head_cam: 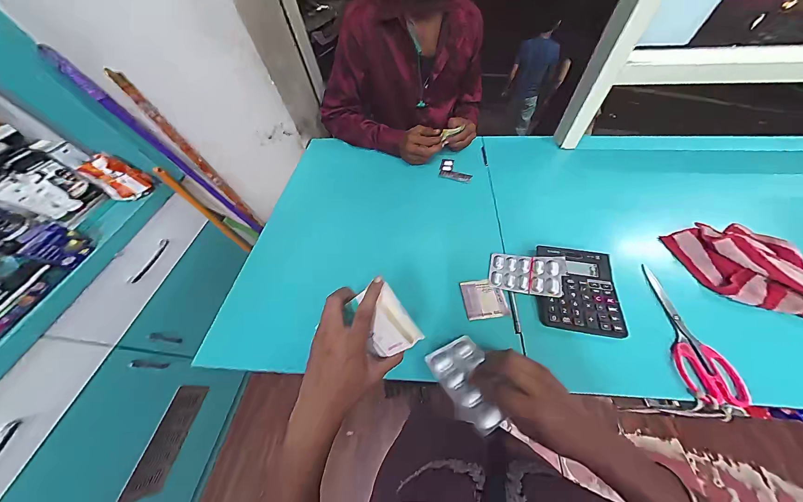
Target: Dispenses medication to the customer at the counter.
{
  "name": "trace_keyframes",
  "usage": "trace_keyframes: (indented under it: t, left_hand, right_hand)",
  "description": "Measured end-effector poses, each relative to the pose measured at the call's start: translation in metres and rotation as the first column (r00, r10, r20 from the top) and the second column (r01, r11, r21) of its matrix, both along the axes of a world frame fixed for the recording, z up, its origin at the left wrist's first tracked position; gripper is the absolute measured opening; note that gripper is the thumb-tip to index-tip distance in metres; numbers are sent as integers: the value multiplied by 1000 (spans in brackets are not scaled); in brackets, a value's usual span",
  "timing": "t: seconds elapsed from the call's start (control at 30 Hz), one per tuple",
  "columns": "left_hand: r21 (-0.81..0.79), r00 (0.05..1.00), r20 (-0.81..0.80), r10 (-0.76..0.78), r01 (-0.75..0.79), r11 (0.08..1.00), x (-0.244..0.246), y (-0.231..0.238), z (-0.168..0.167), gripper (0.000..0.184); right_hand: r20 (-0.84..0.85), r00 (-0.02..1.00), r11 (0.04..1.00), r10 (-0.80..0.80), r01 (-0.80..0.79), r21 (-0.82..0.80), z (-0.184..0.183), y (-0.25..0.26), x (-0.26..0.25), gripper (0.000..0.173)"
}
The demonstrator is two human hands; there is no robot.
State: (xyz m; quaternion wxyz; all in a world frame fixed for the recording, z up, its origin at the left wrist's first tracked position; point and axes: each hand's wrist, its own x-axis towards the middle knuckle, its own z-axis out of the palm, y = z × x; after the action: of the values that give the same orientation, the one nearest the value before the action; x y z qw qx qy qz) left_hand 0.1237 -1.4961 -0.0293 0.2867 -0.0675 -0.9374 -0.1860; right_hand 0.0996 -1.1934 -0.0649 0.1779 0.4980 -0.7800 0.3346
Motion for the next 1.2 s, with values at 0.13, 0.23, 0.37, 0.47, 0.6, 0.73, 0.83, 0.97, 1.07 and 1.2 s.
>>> trace_keyframes:
  t: [0.13, 0.23, 0.37, 0.47, 0.6, 0.73, 0.83, 0.97, 1.07, 1.2]
  left_hand:
    - [-8, 997, 65, -39, 40, 999, -7, 13, 12, 106]
    - [-59, 994, 93, -64, 69, 996, -12, 23, 18, 106]
    - [-111, 994, 93, -55, 65, 992, -12, 28, 25, 106]
    - [-128, 995, 90, -50, 62, 990, -11, 27, 24, 103]
    - [-179, 997, 68, -42, 54, 982, -12, 26, 25, 103]
    - [-195, 997, 61, -46, 57, 979, -12, 28, 26, 105]
    - [-202, 997, 56, -45, 56, 978, -14, 30, 26, 105]
    - [-231, 997, 60, -44, 57, 971, -17, 29, 27, 109]
    - [-249, 997, 49, -61, 72, 966, -18, 31, 27, 114]
    - [-294, 992, -46, -113, 95, 951, -22, 35, 24, 115]
  right_hand:
    - [479, 877, 790, 23, 278, -546, 61, -10, -6, 14]
    - [633, 743, 690, 217, 341, -638, 76, -32, -9, 15]
    - [617, 769, 782, 167, 277, -557, 63, -45, -14, 13]
    - [585, 802, 832, 123, 238, -501, 59, -42, -18, 13]
    - [520, 850, 869, 87, 190, -457, 56, -41, -23, 16]
    - [308, 949, 864, -68, 210, -457, 50, -44, -21, 17]
    - [339, 939, 881, -60, 210, -425, 51, -46, -23, 20]
    - [457, 888, 922, -48, 215, -322, 58, -38, -25, 23]
    - [527, 849, 942, -43, 210, -262, 72, -30, -28, 23]
    - [496, 865, 972, -74, 174, -159, 84, -27, -34, 26]
